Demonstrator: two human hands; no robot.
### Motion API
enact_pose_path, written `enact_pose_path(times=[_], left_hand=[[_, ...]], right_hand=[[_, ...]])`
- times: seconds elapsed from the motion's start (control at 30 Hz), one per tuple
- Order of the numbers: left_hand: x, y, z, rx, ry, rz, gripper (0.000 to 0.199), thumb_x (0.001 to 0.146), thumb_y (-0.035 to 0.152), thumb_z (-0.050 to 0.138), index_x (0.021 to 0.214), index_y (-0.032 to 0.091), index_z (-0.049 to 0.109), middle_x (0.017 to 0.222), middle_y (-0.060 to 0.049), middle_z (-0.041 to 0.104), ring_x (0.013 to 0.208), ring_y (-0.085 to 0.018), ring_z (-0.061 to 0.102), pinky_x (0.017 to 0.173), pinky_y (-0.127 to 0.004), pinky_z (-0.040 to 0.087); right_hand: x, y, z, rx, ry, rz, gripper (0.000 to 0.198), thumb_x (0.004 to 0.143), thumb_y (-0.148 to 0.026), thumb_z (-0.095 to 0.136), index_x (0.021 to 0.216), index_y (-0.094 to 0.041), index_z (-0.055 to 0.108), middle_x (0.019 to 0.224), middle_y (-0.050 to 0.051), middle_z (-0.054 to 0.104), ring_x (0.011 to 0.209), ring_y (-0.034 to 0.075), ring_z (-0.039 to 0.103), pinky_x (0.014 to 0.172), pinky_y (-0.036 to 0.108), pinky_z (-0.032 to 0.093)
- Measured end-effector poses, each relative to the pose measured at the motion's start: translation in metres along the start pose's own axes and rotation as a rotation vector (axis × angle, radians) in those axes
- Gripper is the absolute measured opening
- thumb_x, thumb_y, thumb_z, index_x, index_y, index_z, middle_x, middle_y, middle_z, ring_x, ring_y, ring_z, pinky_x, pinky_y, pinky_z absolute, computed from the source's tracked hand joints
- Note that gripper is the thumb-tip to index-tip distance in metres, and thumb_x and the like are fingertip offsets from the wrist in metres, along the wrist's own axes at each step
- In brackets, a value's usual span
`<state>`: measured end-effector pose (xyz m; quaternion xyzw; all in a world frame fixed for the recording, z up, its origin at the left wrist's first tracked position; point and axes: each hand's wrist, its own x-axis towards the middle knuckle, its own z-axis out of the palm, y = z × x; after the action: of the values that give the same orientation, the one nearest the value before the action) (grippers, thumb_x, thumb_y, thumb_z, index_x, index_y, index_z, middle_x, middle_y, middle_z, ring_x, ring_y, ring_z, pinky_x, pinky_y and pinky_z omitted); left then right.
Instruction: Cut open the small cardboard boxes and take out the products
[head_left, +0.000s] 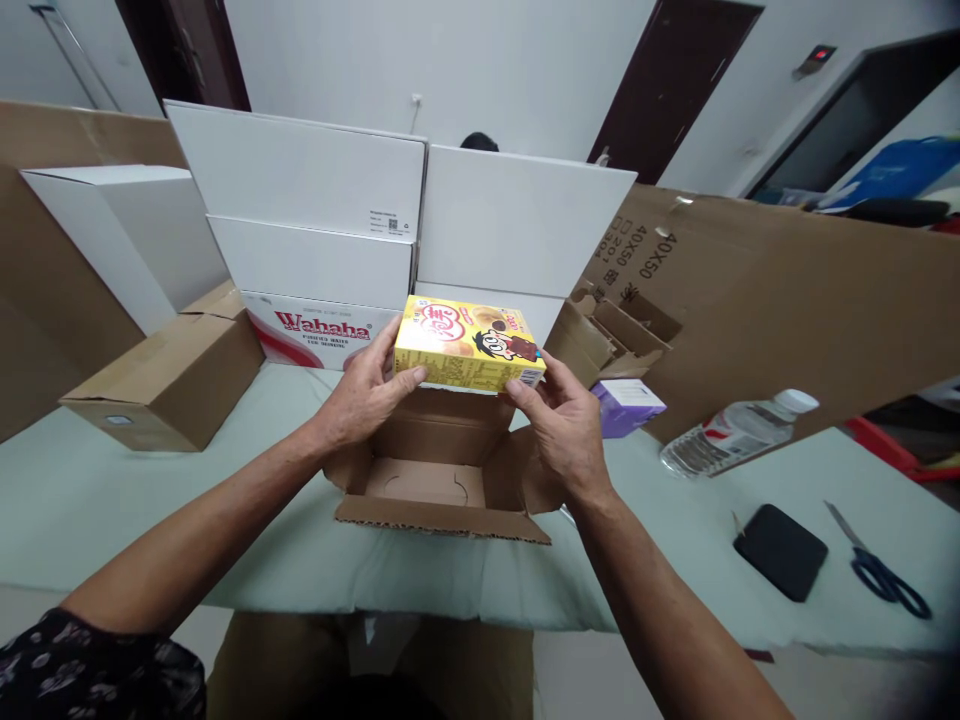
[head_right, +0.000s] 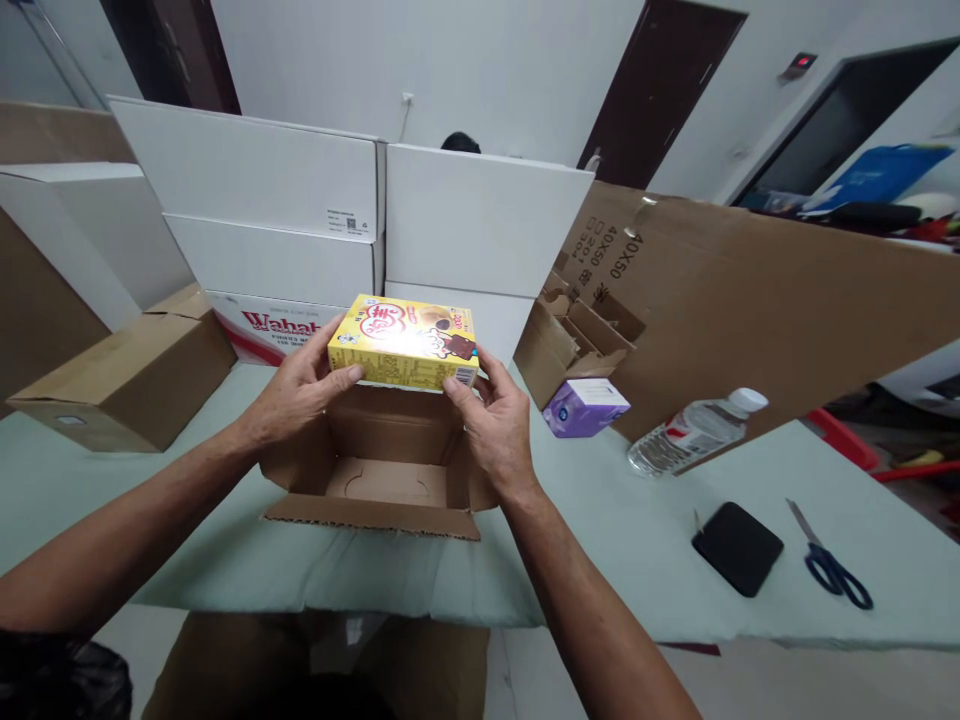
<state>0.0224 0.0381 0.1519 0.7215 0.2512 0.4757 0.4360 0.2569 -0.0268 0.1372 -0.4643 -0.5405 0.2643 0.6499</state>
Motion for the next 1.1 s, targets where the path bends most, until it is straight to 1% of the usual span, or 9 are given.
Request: enact_pose_path(times=[0.13, 0.23, 0.33, 0.5, 0.67, 0.77, 0.83, 0.97, 1.1], left_hand=[[-0.004, 0.005, 0.003, -0.045, 0.0, 0.013, 0.077, 0.091, 0.046, 0.072, 0.158, 0.021, 0.044, 0.163, -0.012, 0.051, 0.151, -0.036, 0.045, 0.126, -0.051, 0.038], [-0.009, 0.006, 0.004, -0.06, -0.001, 0.019, 0.078, 0.091, 0.046, 0.072, 0.159, 0.021, 0.043, 0.164, -0.013, 0.049, 0.153, -0.035, 0.044, 0.127, -0.05, 0.038], [-0.018, 0.005, 0.004, -0.058, 0.007, -0.012, 0.082, 0.092, 0.046, 0.073, 0.161, 0.02, 0.039, 0.166, -0.014, 0.047, 0.153, -0.034, 0.042, 0.127, -0.049, 0.037], [-0.032, 0.007, 0.003, -0.043, 0.005, -0.066, 0.093, 0.09, 0.05, 0.074, 0.165, 0.016, 0.031, 0.166, -0.017, 0.045, 0.154, -0.036, 0.04, 0.127, -0.051, 0.036], [-0.053, 0.024, 0.007, -0.058, 0.015, -0.135, 0.091, 0.092, 0.046, 0.074, 0.166, 0.016, 0.03, 0.166, -0.016, 0.045, 0.155, -0.037, 0.04, 0.124, -0.048, 0.042], [-0.076, 0.038, 0.01, -0.108, 0.028, -0.2, 0.088, 0.093, 0.043, 0.073, 0.167, 0.022, 0.03, 0.165, -0.013, 0.047, 0.153, -0.037, 0.043, 0.121, -0.047, 0.047], [-0.091, 0.047, 0.012, -0.125, 0.04, -0.23, 0.086, 0.093, 0.042, 0.074, 0.166, 0.027, 0.032, 0.166, -0.01, 0.047, 0.152, -0.037, 0.044, 0.121, -0.047, 0.048], [-0.109, 0.055, 0.014, -0.142, 0.061, -0.248, 0.083, 0.093, 0.04, 0.075, 0.165, 0.031, 0.036, 0.166, -0.007, 0.047, 0.15, -0.037, 0.048, 0.121, -0.048, 0.048], [-0.115, 0.057, 0.015, -0.147, 0.051, -0.268, 0.084, 0.093, 0.041, 0.075, 0.166, 0.031, 0.034, 0.166, -0.008, 0.048, 0.149, -0.038, 0.049, 0.12, -0.051, 0.048]], right_hand=[[-0.004, -0.004, 0.0, -0.011, -0.017, -0.016, 0.059, 0.085, -0.043, 0.082, 0.139, -0.026, 0.067, 0.142, 0.008, 0.069, 0.127, 0.027, 0.068, 0.111, 0.049, 0.056], [-0.009, -0.006, -0.001, -0.022, -0.016, -0.015, 0.061, 0.084, -0.045, 0.082, 0.14, -0.026, 0.067, 0.143, 0.008, 0.069, 0.126, 0.028, 0.068, 0.11, 0.048, 0.057], [-0.017, -0.008, -0.003, -0.013, -0.019, 0.012, 0.063, 0.082, -0.046, 0.084, 0.139, -0.026, 0.067, 0.141, 0.008, 0.07, 0.123, 0.028, 0.07, 0.107, 0.048, 0.059], [-0.031, -0.009, -0.002, 0.009, -0.005, 0.037, 0.064, 0.079, -0.046, 0.086, 0.137, -0.025, 0.068, 0.138, 0.008, 0.072, 0.121, 0.028, 0.071, 0.105, 0.048, 0.06], [-0.054, -0.02, -0.004, -0.013, 0.014, 0.048, 0.057, 0.083, -0.042, 0.084, 0.135, -0.024, 0.069, 0.126, 0.008, 0.077, 0.111, 0.026, 0.074, 0.099, 0.045, 0.064], [-0.078, -0.03, -0.008, -0.106, 0.028, 0.046, 0.054, 0.086, -0.04, 0.082, 0.137, -0.027, 0.069, 0.128, 0.008, 0.076, 0.104, 0.026, 0.076, 0.09, 0.043, 0.067], [-0.095, -0.036, -0.012, -0.162, 0.055, 0.027, 0.055, 0.085, -0.036, 0.083, 0.138, -0.03, 0.069, 0.135, 0.007, 0.073, 0.106, 0.028, 0.076, 0.087, 0.044, 0.069], [-0.116, -0.045, -0.016, -0.201, 0.082, -0.013, 0.058, 0.082, -0.028, 0.086, 0.137, -0.038, 0.07, 0.145, 0.004, 0.066, 0.125, 0.035, 0.069, 0.088, 0.049, 0.07], [-0.122, -0.051, -0.018, -0.229, 0.062, -0.022, 0.062, 0.084, -0.026, 0.084, 0.141, -0.04, 0.066, 0.147, 0.003, 0.065, 0.123, 0.036, 0.069, 0.083, 0.051, 0.072]])
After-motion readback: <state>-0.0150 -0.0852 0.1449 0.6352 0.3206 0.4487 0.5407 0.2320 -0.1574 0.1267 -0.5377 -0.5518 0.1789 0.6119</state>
